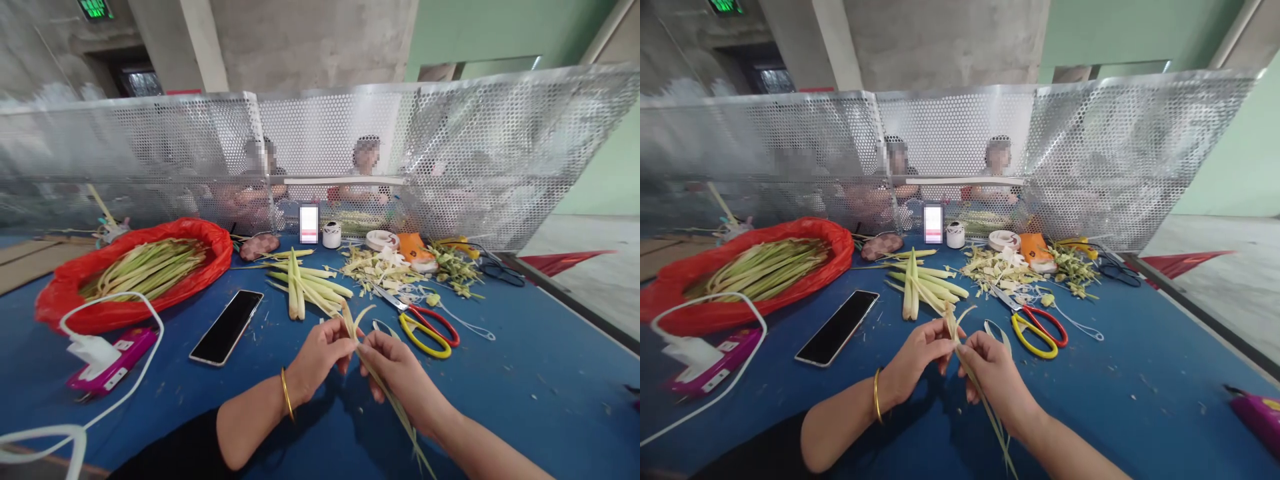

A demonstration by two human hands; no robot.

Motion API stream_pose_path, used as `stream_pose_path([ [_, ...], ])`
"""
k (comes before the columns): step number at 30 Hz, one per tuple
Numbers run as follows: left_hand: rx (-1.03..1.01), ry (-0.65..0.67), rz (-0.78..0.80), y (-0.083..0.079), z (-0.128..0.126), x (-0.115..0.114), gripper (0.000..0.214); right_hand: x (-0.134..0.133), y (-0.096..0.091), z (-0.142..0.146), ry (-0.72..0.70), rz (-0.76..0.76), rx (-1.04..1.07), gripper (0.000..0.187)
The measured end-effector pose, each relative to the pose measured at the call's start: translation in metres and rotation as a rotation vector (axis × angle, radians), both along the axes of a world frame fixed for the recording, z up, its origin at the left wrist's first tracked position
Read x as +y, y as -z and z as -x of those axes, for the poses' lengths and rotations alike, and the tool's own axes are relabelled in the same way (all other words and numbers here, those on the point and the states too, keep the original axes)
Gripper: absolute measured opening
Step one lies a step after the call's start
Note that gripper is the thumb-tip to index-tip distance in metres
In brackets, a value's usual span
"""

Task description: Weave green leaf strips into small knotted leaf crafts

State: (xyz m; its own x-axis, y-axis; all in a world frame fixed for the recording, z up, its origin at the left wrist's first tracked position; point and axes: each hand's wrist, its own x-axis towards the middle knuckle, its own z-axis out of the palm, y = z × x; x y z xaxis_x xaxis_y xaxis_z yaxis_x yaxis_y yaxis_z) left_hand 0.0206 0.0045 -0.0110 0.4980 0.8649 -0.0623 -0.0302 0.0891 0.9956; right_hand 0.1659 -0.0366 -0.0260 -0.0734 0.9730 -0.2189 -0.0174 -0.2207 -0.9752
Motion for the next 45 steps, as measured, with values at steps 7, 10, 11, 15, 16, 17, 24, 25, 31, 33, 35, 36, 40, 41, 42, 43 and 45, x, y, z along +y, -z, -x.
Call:
stream_pose_path([
  [7, 0.082, -0.127, -0.049, 0.009, -0.002, 0.001, 0.029, -0.003, -0.003, 0.001, -0.097, -0.014, -0.004, 0.039],
  [10, 0.032, -0.206, -0.002, 0.008, -0.001, 0.004, 0.031, -0.002, -0.004, -0.003, -0.133, -0.016, -0.019, 0.041],
  [11, 0.009, -0.22, 0.015, 0.007, 0.0, 0.005, 0.031, -0.002, -0.004, -0.004, -0.129, -0.023, -0.038, 0.041],
  [15, -0.066, -0.256, 0.076, 0.004, 0.003, 0.009, 0.034, 0.0, -0.002, -0.01, -0.099, -0.083, -0.114, 0.04],
  [16, -0.08, -0.265, 0.083, 0.004, 0.004, 0.009, 0.035, 0.001, -0.002, -0.01, -0.096, -0.094, -0.127, 0.04],
  [17, -0.094, -0.27, 0.088, 0.003, 0.004, 0.009, 0.035, 0.001, -0.002, -0.011, -0.092, -0.1, -0.138, 0.04],
  [24, -0.166, -0.36, 0.139, -0.001, 0.006, 0.011, 0.034, 0.002, -0.008, -0.015, -0.115, -0.058, -0.167, 0.045],
  [25, -0.178, -0.393, 0.156, -0.001, 0.007, 0.013, 0.033, 0.002, -0.009, -0.017, -0.114, -0.064, -0.176, 0.045],
  [31, -0.236, -0.503, 0.254, 0.0, 0.009, 0.019, 0.028, 0.006, -0.01, -0.031, 0.103, -0.273, -0.364, 0.038],
  [33, -0.242, -0.504, 0.276, 0.001, 0.008, 0.019, 0.027, 0.007, -0.009, -0.033, 0.142, -0.333, -0.434, 0.035],
  [35, -0.239, -0.506, 0.285, 0.001, 0.009, 0.019, 0.027, 0.008, -0.01, -0.035, 0.166, -0.381, -0.492, 0.032],
  [36, -0.235, -0.509, 0.287, 0.001, 0.009, 0.019, 0.027, 0.009, -0.01, -0.035, 0.18, -0.406, -0.519, 0.031],
  [40, -0.241, -0.527, 0.279, 0.0, 0.011, 0.021, 0.027, 0.011, -0.015, -0.037, 0.221, -0.511, -0.61, 0.028],
  [41, -0.247, -0.534, 0.275, 0.001, 0.012, 0.022, 0.027, 0.011, -0.016, -0.038, 0.232, -0.54, -0.629, 0.028],
  [42, -0.252, -0.54, 0.272, 0.001, 0.013, 0.023, 0.028, 0.011, -0.018, -0.038, 0.247, -0.566, -0.646, 0.029],
  [43, -0.256, -0.545, 0.27, 0.001, 0.013, 0.023, 0.028, 0.011, -0.019, -0.039, 0.258, -0.585, -0.661, 0.029],
  [45, -0.266, -0.55, 0.263, 0.002, 0.014, 0.024, 0.028, 0.011, -0.021, -0.039, 0.266, -0.612, -0.696, 0.03],
])
